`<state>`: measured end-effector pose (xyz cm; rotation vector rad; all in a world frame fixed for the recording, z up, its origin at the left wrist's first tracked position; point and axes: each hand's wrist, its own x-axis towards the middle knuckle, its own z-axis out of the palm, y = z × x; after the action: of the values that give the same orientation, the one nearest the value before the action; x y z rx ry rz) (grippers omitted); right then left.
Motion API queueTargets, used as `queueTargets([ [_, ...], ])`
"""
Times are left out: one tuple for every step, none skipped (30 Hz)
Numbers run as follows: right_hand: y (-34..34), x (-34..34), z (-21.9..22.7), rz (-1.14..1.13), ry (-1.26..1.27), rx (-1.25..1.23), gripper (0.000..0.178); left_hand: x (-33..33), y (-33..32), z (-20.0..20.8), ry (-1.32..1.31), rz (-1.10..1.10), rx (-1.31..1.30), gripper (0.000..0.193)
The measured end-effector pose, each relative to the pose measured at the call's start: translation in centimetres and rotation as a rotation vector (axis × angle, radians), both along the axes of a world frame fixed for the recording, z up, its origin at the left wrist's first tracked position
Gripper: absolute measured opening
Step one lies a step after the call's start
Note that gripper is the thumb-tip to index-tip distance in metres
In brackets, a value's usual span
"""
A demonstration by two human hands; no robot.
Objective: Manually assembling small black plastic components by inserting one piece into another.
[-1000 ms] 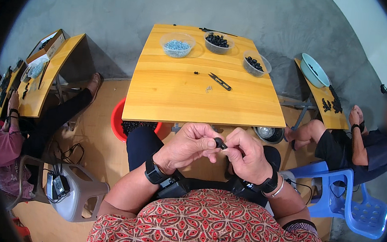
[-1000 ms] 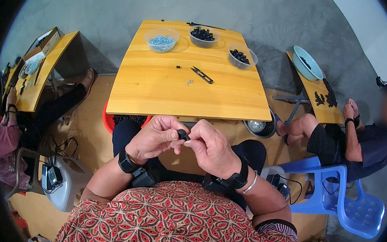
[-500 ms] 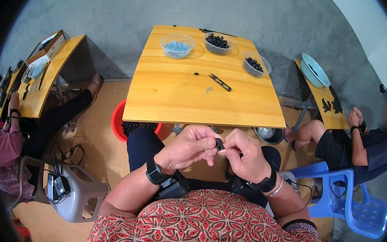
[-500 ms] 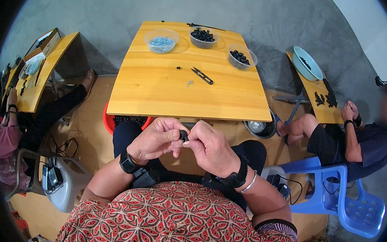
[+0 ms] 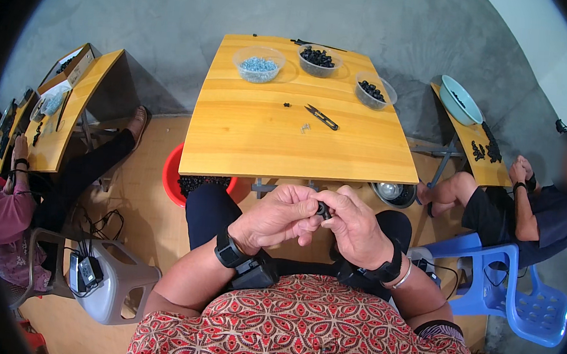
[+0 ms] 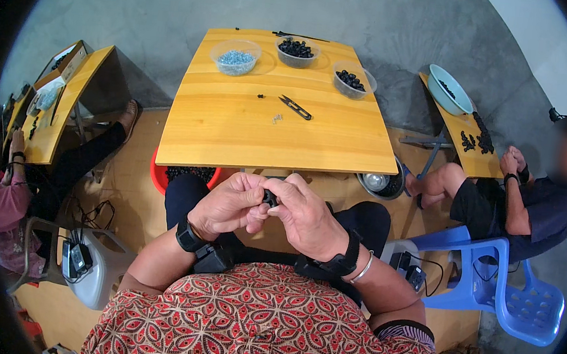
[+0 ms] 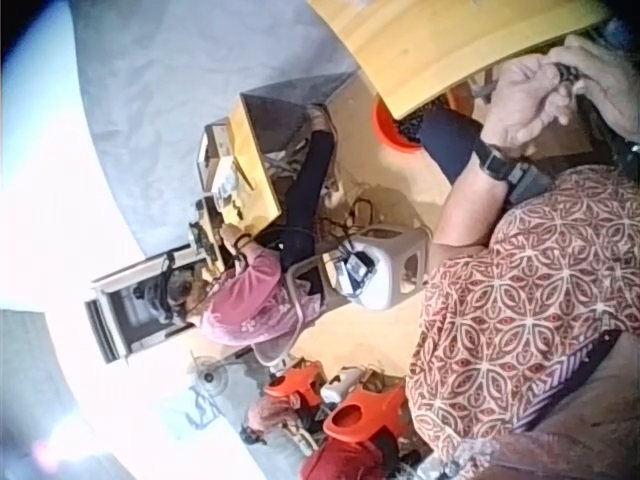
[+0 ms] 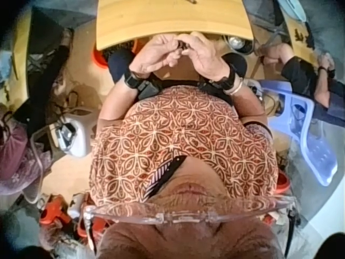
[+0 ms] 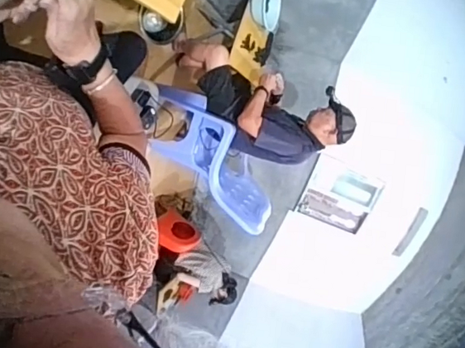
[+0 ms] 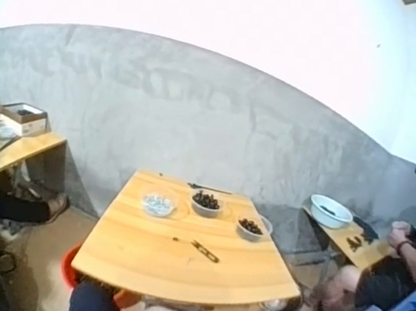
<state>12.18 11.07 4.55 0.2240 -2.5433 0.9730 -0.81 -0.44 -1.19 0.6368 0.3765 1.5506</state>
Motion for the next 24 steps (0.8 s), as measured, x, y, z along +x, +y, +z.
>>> queueTargets([
  [-0.1,0.0,-0.1,-0.024,0.015,-0.012,0.039,0.1,0.1,0.0,-0.026,0.001,-0.010,0.022],
  [-0.1,-0.1,-0.1,-0.023,0.016,-0.012,0.039,0.1,0.1,0.0,-0.026,0.002,-0.010,0.022],
  [-0.1,-0.1,-0.2,-0.029,0.036,-0.004,0.039,0.2,0.0,0.2,-0.040,0.000,-0.014,0.023],
  [-0.1,-0.1,-0.3,-0.034,0.056,0.003,0.039,0.2,0.0,0.4,-0.054,-0.002,-0.018,0.023],
  [-0.1,-0.2,-0.3,-0.035,0.057,0.004,0.039,0.2,0.0,0.4,-0.054,-0.003,-0.017,0.023],
  [-0.1,-0.2,-0.4,-0.034,0.050,0.006,0.039,0.1,-0.1,0.5,-0.043,0.004,-0.027,0.024],
  [-0.1,-0.2,-0.4,-0.034,0.044,0.008,0.039,0.0,-0.2,0.5,-0.031,0.011,-0.038,0.024],
  [-0.1,-0.3,-0.4,-0.034,0.045,0.009,0.039,-0.1,-0.2,0.4,-0.031,0.011,-0.037,0.024],
  [-0.1,-0.3,-0.3,-0.035,0.043,0.015,0.038,-0.1,-0.1,0.3,-0.030,0.007,-0.037,0.024],
  [-0.1,-0.3,-0.3,-0.038,0.041,0.020,0.037,-0.2,-0.1,0.2,-0.030,0.004,-0.037,0.024],
  [-0.1,-0.4,-0.2,-0.037,0.042,0.021,0.037,-0.3,-0.1,0.2,-0.029,0.005,-0.037,0.024],
  [-0.1,-0.4,0.0,-0.044,0.023,0.033,0.036,-0.3,-0.1,0.2,-0.016,0.005,-0.046,0.024],
  [-0.1,-0.4,0.1,-0.052,0.004,0.045,0.035,-0.4,-0.1,0.2,-0.004,0.006,-0.056,0.024],
  [-0.1,-0.4,0.2,-0.052,0.005,0.046,0.035,-0.4,-0.2,0.3,-0.004,0.006,-0.056,0.024],
  [-0.1,-0.4,0.3,-0.046,0.004,0.057,0.034,-0.5,-0.3,0.5,-0.005,0.010,-0.073,0.023],
  [-0.1,-0.5,0.4,-0.041,0.004,0.067,0.034,-0.5,-0.4,0.6,-0.007,0.014,-0.091,0.023],
  [-0.1,-0.5,0.6,-0.042,0.003,0.068,0.034,-0.6,-0.3,0.5,-0.008,0.013,-0.090,0.023],
  [-0.1,-0.5,0.7,-0.036,-0.008,0.064,0.033,-0.6,-0.3,0.4,0.015,0.011,-0.104,0.021],
  [-0.1,-0.5,0.8,-0.031,-0.019,0.059,0.033,-0.6,-0.2,0.4,0.037,0.010,-0.118,0.019],
  [0.0,-0.5,0.7,-0.032,-0.019,0.059,0.033,-0.5,-0.1,0.4,0.037,0.009,-0.117,0.019],
  [0.0,-0.6,0.5,-0.033,-0.011,0.050,0.032,-0.1,-0.1,0.5,0.059,0.043,-0.134,0.018],
  [0.1,-0.6,0.3,-0.034,-0.004,0.041,0.032,0.1,-0.1,0.7,0.080,0.078,-0.150,0.017],
  [0.0,-0.7,0.3,-0.036,-0.005,0.041,0.032,0.1,-0.1,0.9,0.079,0.076,-0.150,0.017],
  [-0.1,-0.7,0.2,-0.044,0.004,0.038,0.032,0.2,-0.1,1.2,0.112,0.103,-0.132,0.016],
])
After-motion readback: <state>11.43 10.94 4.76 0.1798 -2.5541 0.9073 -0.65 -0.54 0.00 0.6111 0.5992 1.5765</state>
